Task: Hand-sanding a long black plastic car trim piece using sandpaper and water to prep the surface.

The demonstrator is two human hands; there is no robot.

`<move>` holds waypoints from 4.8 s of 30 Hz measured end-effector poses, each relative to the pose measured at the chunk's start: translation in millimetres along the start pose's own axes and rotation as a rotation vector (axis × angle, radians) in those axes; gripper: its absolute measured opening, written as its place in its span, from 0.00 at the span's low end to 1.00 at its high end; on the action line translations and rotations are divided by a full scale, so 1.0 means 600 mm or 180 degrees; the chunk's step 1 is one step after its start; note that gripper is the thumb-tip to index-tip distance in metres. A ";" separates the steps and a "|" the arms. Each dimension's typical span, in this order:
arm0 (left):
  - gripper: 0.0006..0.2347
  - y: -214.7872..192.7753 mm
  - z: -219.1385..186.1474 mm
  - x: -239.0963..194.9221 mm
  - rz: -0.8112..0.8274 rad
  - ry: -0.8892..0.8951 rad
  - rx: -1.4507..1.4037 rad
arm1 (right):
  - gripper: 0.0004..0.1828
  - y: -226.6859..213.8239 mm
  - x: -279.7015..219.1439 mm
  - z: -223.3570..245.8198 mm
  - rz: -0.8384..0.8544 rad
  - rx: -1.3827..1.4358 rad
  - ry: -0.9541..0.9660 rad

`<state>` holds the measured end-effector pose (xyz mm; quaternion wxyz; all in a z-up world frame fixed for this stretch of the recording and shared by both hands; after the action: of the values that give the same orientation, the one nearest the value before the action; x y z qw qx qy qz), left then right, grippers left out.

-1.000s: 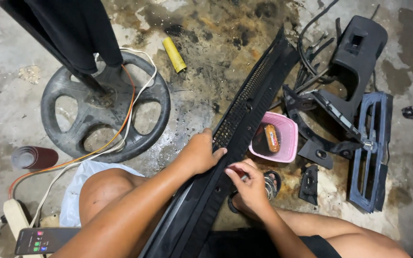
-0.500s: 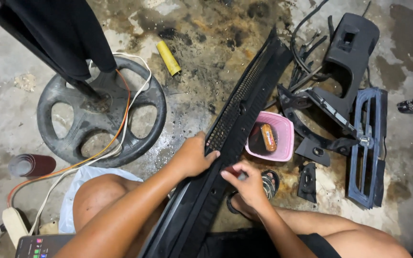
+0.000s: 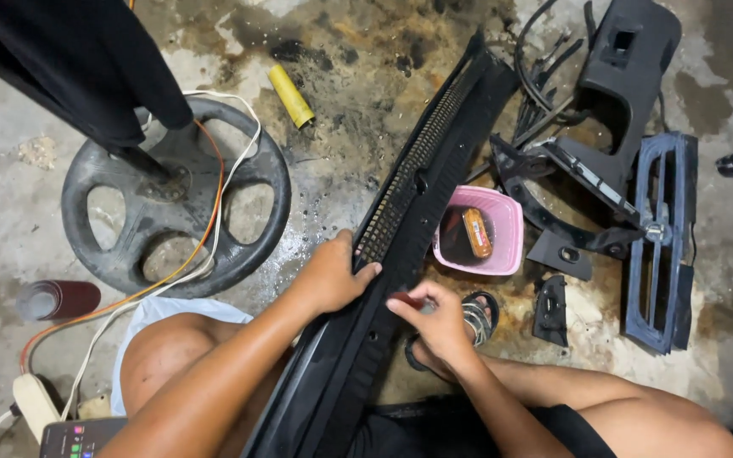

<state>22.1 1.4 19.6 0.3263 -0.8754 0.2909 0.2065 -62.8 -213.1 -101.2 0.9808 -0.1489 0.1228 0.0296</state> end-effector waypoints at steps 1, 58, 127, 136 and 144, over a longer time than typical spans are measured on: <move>0.22 0.006 0.006 0.006 -0.0003 0.0018 0.0031 | 0.18 0.001 0.001 0.005 -0.0026 0.0017 -0.0018; 0.07 0.024 -0.036 -0.023 0.0219 0.1690 -0.1375 | 0.17 -0.085 -0.036 0.168 0.0622 0.1318 -0.0197; 0.29 -0.001 0.023 0.005 -0.0165 0.0138 -0.0164 | 0.31 -0.217 0.308 -0.171 0.0679 0.0520 0.1760; 0.35 0.014 0.012 0.032 -0.0113 0.0086 -0.0019 | 0.16 -0.125 0.093 0.147 0.1400 0.0533 0.0347; 0.33 0.022 0.027 0.059 -0.0109 0.0032 -0.0077 | 0.06 -0.071 -0.006 0.298 0.1607 -0.1523 -0.0744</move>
<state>37.2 -8.7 -17.3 0.3178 -0.8851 0.2750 0.1999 -20.7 -200.1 77.6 0.8874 -0.3347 0.0324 0.3154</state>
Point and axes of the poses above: each hand's wrist, its own x-axis towards the middle knuckle, its own y-axis out of the palm, z = x × y, the point moved 2 cm from there along x, towards the middle knuckle, and after that the axes turned 11 degrees about z, right-handed, at the moved point
